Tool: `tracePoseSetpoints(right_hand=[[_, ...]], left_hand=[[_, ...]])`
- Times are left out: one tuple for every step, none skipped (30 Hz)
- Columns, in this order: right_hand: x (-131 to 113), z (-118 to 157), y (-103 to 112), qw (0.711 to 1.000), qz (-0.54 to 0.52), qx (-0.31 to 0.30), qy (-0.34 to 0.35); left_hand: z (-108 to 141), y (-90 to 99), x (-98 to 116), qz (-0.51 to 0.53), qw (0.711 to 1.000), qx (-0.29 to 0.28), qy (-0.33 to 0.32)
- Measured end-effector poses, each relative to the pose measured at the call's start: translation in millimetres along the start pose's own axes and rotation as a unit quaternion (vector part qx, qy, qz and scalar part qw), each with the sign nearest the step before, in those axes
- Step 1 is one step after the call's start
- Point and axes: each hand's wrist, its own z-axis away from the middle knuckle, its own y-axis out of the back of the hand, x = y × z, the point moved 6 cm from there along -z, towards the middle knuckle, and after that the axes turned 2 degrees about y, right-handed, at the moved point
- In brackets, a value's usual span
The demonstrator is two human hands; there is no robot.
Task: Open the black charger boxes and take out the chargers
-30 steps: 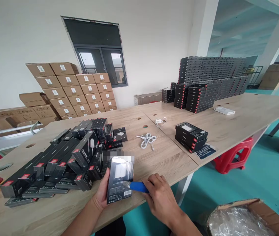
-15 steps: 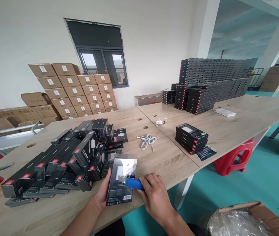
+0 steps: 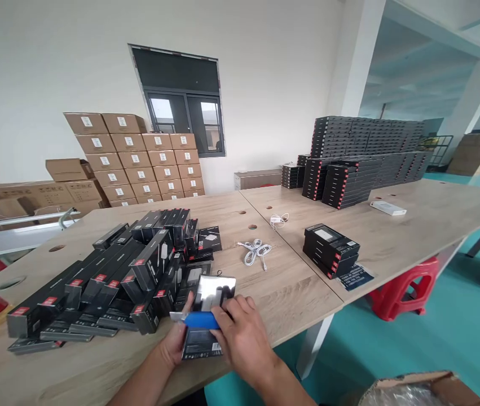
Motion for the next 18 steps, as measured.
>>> tracePoseSetpoints(right_hand=[[2.7,7.6,0.0,1.000,-0.001,-0.002,-0.003],[6.9,17.1,0.2,1.000,-0.001,-0.004,-0.010],[12.1,27.8,0.4,1.000,-0.002,-0.007,-0.020],[18.1,39.0,0.9,0.999,-0.005,-0.008,-0.036],[24.4,50.0,1.6,0.998,-0.009,-0.006,-0.058],[30.1,59.8,2.3,0.996,-0.017,-0.004,-0.084],[34.6,68.0,3.1,0.993,-0.027,0.002,-0.111],[37.5,73.9,3.9,0.990,-0.040,0.007,-0.138],[38.6,77.4,4.0,0.985,-0.055,0.010,-0.164],[37.9,78.3,3.5,0.980,-0.071,0.009,-0.187],[35.5,76.9,2.1,0.975,-0.089,0.003,-0.206],[32.1,73.8,0.3,0.969,-0.105,-0.006,-0.222],[27.9,69.7,-2.0,0.964,-0.121,-0.016,-0.236],[23.5,65.2,-4.6,0.959,-0.136,-0.026,-0.247],[19.2,60.9,-7.0,0.955,-0.149,-0.032,-0.255],[15.5,57.4,-9.2,0.951,-0.160,-0.033,-0.262],[12.6,54.7,-11.4,0.948,-0.169,-0.033,-0.269],[10.2,53.0,-13.8,0.944,-0.178,-0.032,-0.275]], left_hand=[[-0.4,1.8,-0.5,0.002,1.000,0.002,-0.003],[-1.4,4.1,-0.6,0.003,1.000,0.004,-0.009],[-2.8,6.7,0.2,0.005,1.000,0.004,-0.023],[-4.1,9.3,2.7,0.007,0.999,0.000,-0.049],[-5.2,11.9,6.9,0.010,0.996,-0.006,-0.087],[-5.5,14.6,12.0,0.011,0.991,-0.012,-0.131],[-5.2,17.2,16.9,0.012,0.985,-0.017,-0.173],[-4.4,19.6,21.0,0.011,0.978,-0.020,-0.207],[-3.5,21.3,23.9,0.009,0.973,-0.020,-0.230],[-2.5,21.9,25.5,0.004,0.970,-0.021,-0.241],[-1.3,20.9,26.4,-0.001,0.969,-0.023,-0.246],[0.5,18.4,26.9,-0.007,0.968,-0.027,-0.249],[3.0,14.8,27.6,-0.013,0.967,-0.030,-0.253],[6.1,10.2,28.6,-0.021,0.965,-0.033,-0.261],[9.7,5.0,30.1,-0.032,0.961,-0.035,-0.272],[13.8,-0.3,32.1,-0.048,0.956,-0.035,-0.287],[17.9,-5.3,34.4,-0.067,0.950,-0.034,-0.304],[22.1,-9.5,36.9,-0.088,0.942,-0.031,-0.322]])
